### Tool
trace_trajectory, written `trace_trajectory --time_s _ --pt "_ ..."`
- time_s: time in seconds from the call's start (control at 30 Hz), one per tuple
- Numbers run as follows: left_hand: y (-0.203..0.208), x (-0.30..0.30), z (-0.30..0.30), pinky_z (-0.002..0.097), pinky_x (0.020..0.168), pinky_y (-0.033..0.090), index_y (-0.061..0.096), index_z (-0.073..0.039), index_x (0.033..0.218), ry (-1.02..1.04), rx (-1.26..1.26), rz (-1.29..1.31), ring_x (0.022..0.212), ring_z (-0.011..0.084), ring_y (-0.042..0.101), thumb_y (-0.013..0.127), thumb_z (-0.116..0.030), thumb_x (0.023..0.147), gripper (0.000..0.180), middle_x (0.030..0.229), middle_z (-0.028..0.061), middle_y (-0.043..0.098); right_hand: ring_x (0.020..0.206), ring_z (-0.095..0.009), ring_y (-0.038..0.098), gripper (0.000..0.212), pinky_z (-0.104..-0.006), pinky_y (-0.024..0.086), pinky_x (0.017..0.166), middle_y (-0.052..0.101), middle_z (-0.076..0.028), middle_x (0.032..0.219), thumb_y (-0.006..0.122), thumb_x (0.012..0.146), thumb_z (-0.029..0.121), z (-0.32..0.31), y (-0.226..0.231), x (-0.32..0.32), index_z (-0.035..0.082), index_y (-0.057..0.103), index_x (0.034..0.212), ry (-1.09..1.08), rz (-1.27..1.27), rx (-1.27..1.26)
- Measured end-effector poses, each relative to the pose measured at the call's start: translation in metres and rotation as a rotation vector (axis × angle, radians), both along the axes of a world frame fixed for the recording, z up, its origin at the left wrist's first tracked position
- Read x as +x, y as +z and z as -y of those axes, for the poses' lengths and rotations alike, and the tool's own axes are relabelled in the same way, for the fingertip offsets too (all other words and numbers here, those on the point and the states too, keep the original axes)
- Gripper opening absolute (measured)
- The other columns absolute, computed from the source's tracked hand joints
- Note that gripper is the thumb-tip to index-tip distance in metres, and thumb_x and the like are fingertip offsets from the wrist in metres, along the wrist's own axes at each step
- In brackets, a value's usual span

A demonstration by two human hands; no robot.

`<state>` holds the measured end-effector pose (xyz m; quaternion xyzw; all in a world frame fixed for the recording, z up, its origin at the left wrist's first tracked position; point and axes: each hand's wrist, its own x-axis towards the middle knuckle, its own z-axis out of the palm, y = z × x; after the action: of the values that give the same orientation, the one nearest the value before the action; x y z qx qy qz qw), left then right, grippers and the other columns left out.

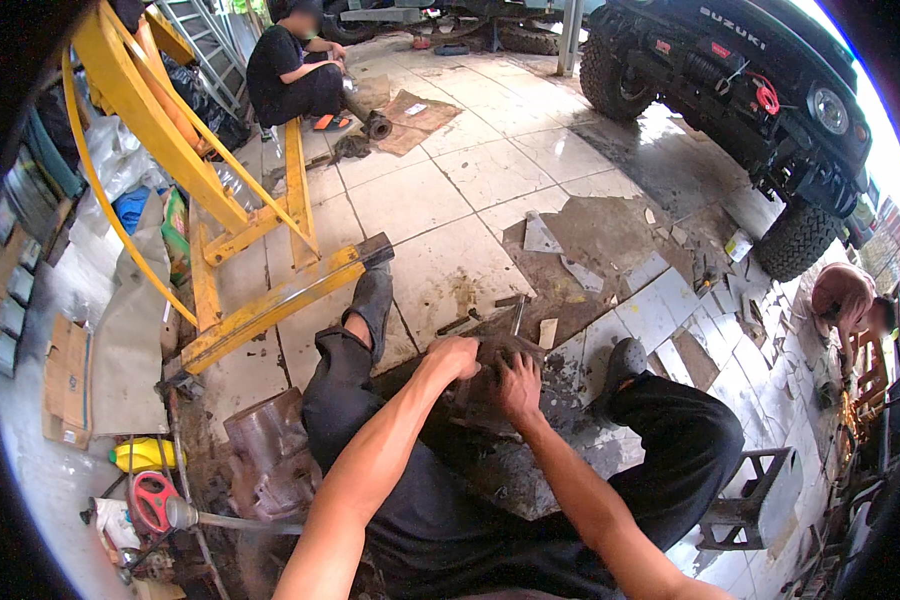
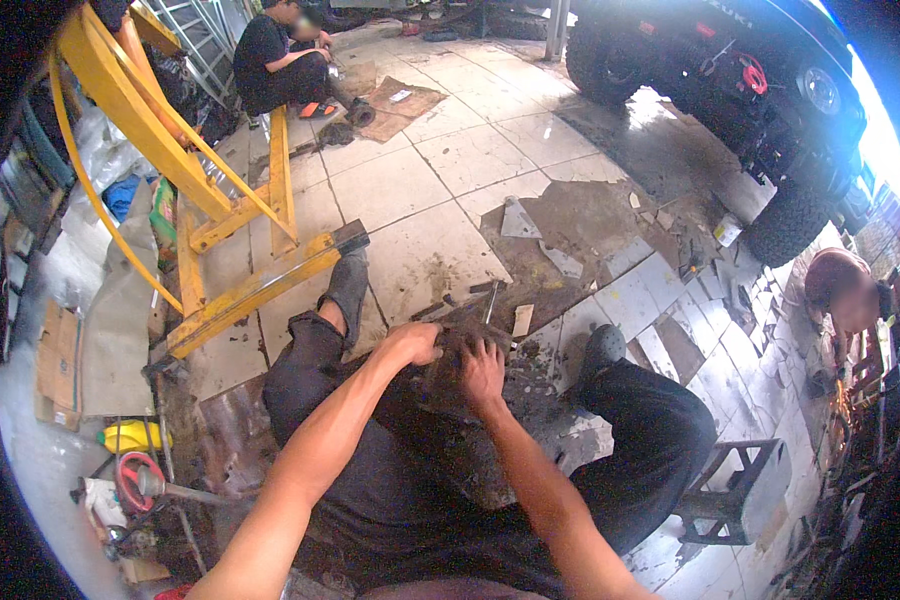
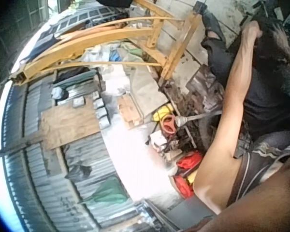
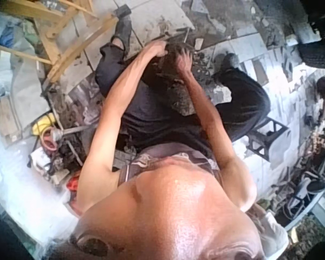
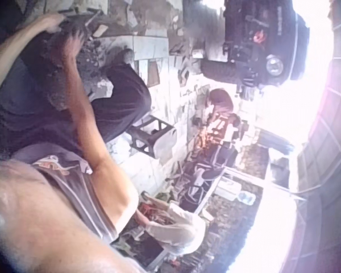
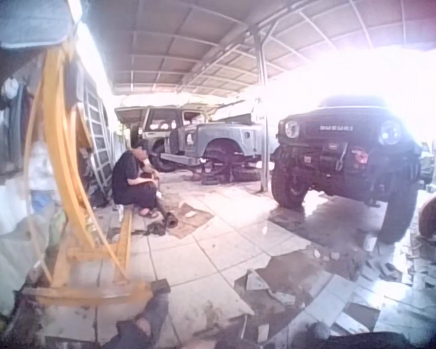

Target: The person sits on the floor of a workshop and uses a small metal file to manually smooth or shape a dark metal component held in their lap. They repeatedly rub the file against the edges of the part while other mechanics work in the background.

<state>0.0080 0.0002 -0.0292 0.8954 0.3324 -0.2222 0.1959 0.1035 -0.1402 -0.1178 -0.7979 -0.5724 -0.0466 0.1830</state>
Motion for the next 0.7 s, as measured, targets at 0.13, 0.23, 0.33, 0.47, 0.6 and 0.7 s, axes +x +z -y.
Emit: trace_trajectory --time_s 0.13,0.23,0.33,0.47,0.6,0.7 --pt "0.007 -0.003 0.001 0.0440 0.087 0.050 0.061 -0.008 0.117 0.008 -0.004 -0.048 0.107 0.0302 0.061 0.065 -0.034 0.081 0.044 0.115 0.0130 0.064 0.111 -0.034 0.047 0.058 -0.0479 0.039 0.093 0.051 -0.015 0.120 0.065 0.076 0.031 0.004 -0.010 0.002 0.013 0.052 0.130 -0.038 0.052 -0.079" --pt "0.011 -0.005 -0.001 0.0443 0.088 0.050 0.060 -0.007 0.117 0.033 -0.020 -0.036 0.108 0.0306 0.060 0.064 -0.035 0.082 0.045 0.116 0.0129 0.063 0.111 -0.035 0.046 0.069 -0.0492 0.037 0.092 0.049 -0.017 0.119 0.066 0.074 0.035 0.021 -0.013 -0.032 0.010 0.045 0.135 -0.089 0.075 -0.159" --pt "0.007 -0.003 -0.005 0.0444 0.089 0.049 0.060 -0.007 0.117 0.033 -0.017 -0.011 0.110 0.0308 0.059 0.063 -0.037 0.083 0.046 0.118 0.0127 0.063 0.120 -0.039 0.040 0.069 -0.0526 0.032 0.100 0.045 -0.020 0.126 0.065 0.076 0.038 0.013 0.000 -0.039 0.006 0.044 0.134 -0.056 -0.003 -0.171" --pt "0.010 0.002 0.001 0.0443 0.090 0.049 0.059 -0.006 0.118 0.019 -0.020 0.005 0.111 0.0311 0.059 0.059 -0.040 0.085 0.048 0.120 0.0138 0.062 0.137 -0.039 0.024 0.062 -0.0472 0.017 0.114 0.029 -0.023 0.146 0.052 0.090 0.041 0.002 -0.008 -0.002 0.006 0.038 0.139 0.046 -0.178 -0.004" --pt "0.015 -0.009 -0.001 0.0441 0.091 0.048 0.058 -0.005 0.120 0.048 0.000 0.016 0.111 0.0312 0.058 0.056 -0.043 0.087 0.050 0.120 0.0147 0.061 0.141 -0.036 0.018 0.069 -0.0456 0.015 0.114 0.018 -0.021 0.152 0.043 0.093 0.051 0.016 -0.005 -0.031 0.006 0.030 0.144 -0.012 -0.173 -0.165" --pt "0.034 -0.008 0.004 0.0436 0.092 0.047 0.057 -0.005 0.121 0.076 -0.007 0.021 0.112 0.0318 0.058 0.055 -0.044 0.088 0.051 0.121 0.0155 0.060 0.141 -0.036 0.017 0.074 -0.0453 0.013 0.115 0.018 -0.021 0.152 0.039 0.093 0.055 0.035 0.006 -0.067 0.004 0.027 0.145 -0.038 -0.118 -0.178"
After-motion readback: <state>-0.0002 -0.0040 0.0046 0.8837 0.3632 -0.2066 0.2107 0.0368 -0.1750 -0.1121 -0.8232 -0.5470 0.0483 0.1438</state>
